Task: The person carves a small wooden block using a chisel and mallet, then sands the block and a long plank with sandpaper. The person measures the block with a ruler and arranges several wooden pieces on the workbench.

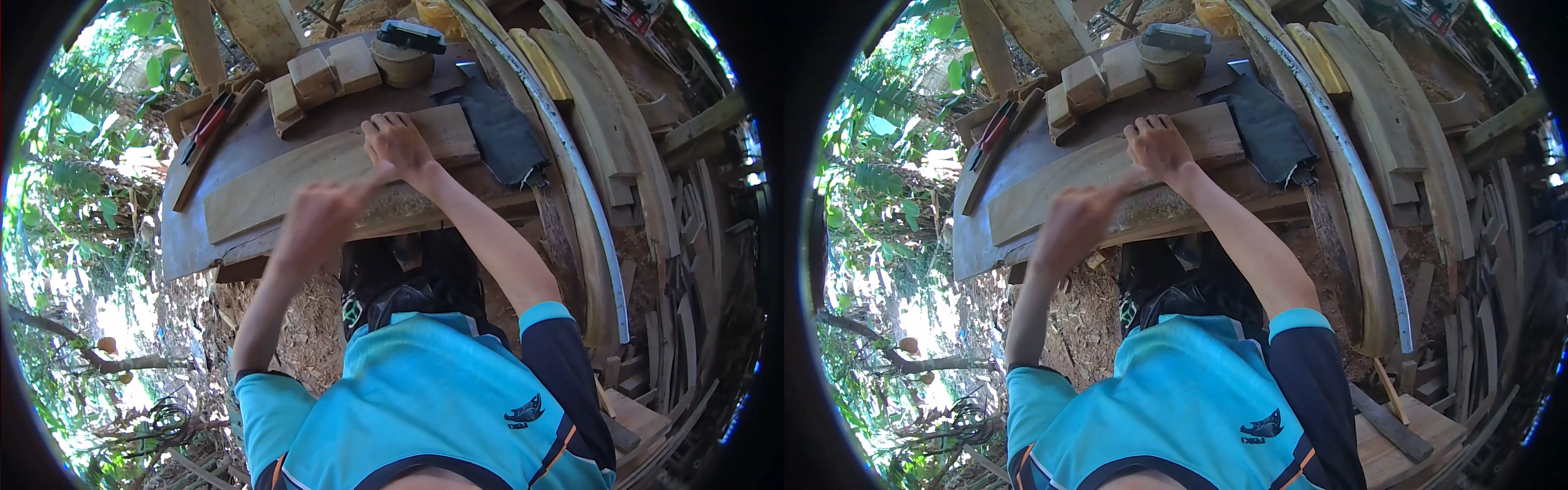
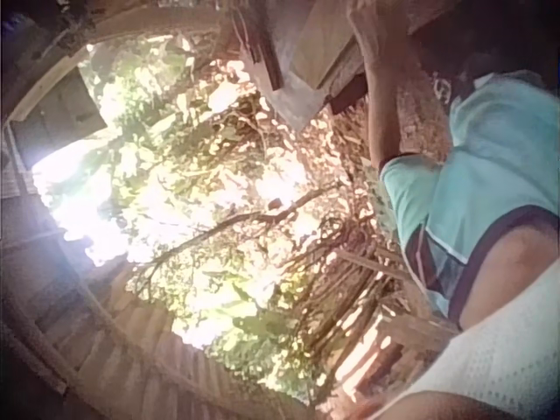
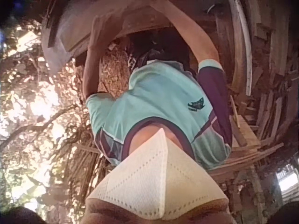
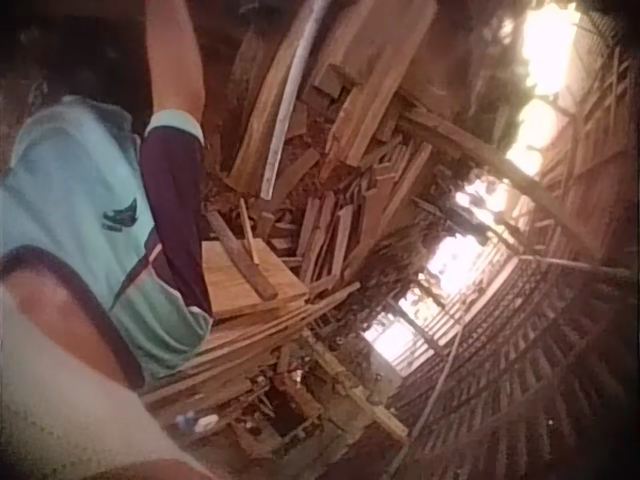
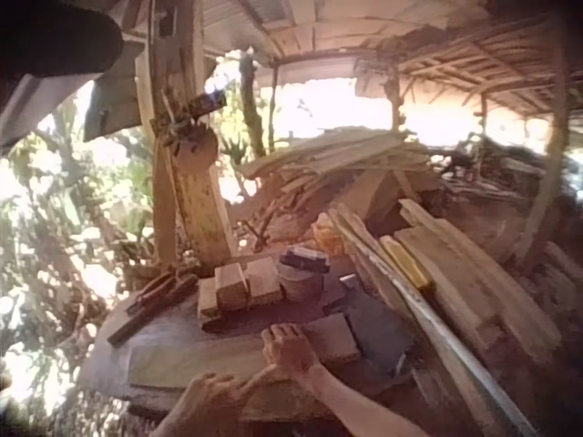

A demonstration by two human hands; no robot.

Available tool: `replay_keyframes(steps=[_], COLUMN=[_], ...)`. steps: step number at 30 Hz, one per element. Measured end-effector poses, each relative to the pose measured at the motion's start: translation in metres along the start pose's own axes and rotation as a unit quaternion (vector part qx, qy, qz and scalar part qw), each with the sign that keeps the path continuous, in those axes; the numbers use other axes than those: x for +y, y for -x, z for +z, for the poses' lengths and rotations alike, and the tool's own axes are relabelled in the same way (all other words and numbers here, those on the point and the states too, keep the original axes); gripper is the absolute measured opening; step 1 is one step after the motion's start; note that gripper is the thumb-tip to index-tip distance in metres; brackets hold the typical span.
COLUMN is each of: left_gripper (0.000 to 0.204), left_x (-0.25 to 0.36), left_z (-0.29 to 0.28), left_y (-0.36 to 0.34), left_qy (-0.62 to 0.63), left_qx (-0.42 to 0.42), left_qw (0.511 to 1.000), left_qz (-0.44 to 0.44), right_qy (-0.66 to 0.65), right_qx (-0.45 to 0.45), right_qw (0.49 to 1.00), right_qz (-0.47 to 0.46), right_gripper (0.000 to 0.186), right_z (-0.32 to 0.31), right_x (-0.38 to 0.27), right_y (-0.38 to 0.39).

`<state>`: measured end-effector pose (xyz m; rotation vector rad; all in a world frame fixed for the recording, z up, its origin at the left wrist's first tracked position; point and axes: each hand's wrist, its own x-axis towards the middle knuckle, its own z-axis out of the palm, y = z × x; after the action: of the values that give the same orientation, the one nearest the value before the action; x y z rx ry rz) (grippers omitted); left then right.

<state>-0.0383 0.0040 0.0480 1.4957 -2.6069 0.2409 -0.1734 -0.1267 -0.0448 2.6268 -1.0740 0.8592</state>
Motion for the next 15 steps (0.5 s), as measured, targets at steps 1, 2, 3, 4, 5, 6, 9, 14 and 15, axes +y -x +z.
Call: replay_keyframes(steps=[1, 2, 3, 4, 5, 6, 9, 14, 15], left_gripper=[0.050, 0.048, 0.046, 0.046, 0.046, 0.046, 0.048, 0.049, 0.049], left_x=[-0.017, -0.038, -0.060, -0.082, -0.102, -0.117, -0.134, -0.142, -0.151], left_z=[-0.005, -0.003, 0.002, 0.010, 0.020, 0.034, 0.074, 0.079, 0.086], left_y=[0.006, 0.014, 0.024, 0.040, 0.059, 0.075, 0.110, 0.090, 0.094], left_qy=[0.003, -0.001, -0.006, -0.012, -0.020, -0.026, 0.118, 0.062, 0.045], left_qx=[0.007, 0.067, 0.126, 0.120, 0.113, 0.109, 0.127, 0.008, 0.043], left_qw=[0.999, 0.993, 0.983, 0.983, 0.984, 0.985, 0.975, 0.976, 0.981], left_qz=[-0.053, -0.093, -0.137, -0.135, -0.136, -0.132, -0.135, -0.206, -0.186], right_qy=[0.001, -0.001, -0.005, -0.012, -0.022, -0.032, -0.057, -0.086, -0.100], right_qx=[0.002, 0.004, 0.003, 0.004, 0.006, 0.010, 0.018, 0.013, 0.026], right_qw=[1.000, 1.000, 1.000, 1.000, 1.000, 0.999, 0.998, 0.995, 0.994], right_qz=[0.005, 0.008, 0.009, 0.008, 0.006, 0.005, 0.009, 0.044, 0.045], right_gripper=[0.017, 0.017, 0.017, 0.017, 0.016, 0.016, 0.016, 0.015, 0.015], right_z=[-0.001, 0.000, -0.001, -0.002, -0.003, -0.003, -0.002, -0.002, -0.004], right_x=[0.002, 0.002, 0.001, 0.000, -0.003, -0.004, -0.007, -0.003, -0.002], right_y=[0.001, 0.001, 0.000, -0.001, -0.003, -0.003, -0.005, -0.003, -0.005])
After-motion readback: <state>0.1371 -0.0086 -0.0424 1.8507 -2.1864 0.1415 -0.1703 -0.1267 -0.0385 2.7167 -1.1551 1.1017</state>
